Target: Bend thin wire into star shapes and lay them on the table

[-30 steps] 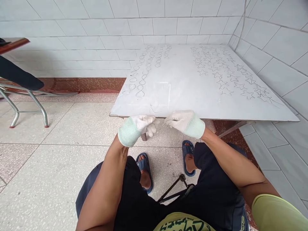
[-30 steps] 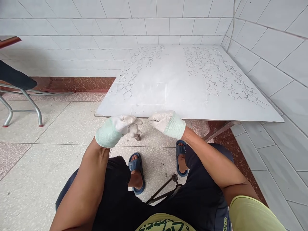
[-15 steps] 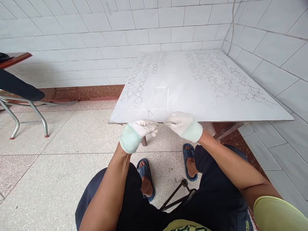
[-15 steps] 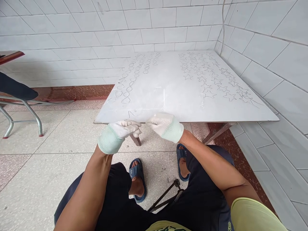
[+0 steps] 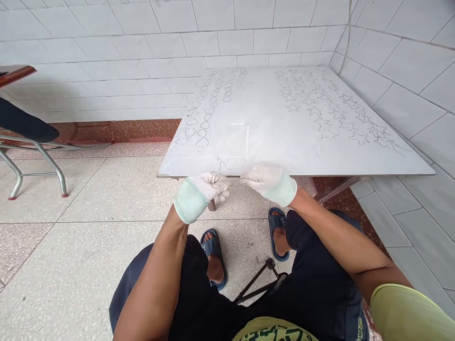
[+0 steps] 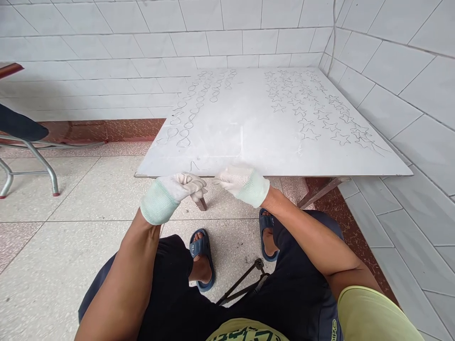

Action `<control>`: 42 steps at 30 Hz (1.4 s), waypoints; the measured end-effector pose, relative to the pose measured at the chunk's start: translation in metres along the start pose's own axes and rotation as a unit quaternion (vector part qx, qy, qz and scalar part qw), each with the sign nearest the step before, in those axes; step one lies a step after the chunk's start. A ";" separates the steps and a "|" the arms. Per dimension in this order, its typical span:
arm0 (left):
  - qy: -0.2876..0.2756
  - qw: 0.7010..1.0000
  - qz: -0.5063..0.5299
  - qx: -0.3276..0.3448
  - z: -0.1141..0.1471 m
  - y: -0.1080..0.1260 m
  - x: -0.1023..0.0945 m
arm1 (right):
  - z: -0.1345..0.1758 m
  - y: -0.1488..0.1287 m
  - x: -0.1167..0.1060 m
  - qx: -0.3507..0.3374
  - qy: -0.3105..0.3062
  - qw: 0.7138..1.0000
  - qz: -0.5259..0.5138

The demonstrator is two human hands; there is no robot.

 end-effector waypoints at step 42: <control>0.002 0.996 -0.082 -0.042 -0.003 -0.003 -0.004 | 0.006 -0.027 0.007 -0.019 0.050 0.968 0.245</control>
Point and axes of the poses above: each hand's wrist, its own z-axis away from the middle knuckle, its own x-axis out of the palm, y = z × x, the point moved 6 cm from there along -z, towards the middle knuckle, and after that the axes turned 3 degrees about -y, right-handed, at the moved point
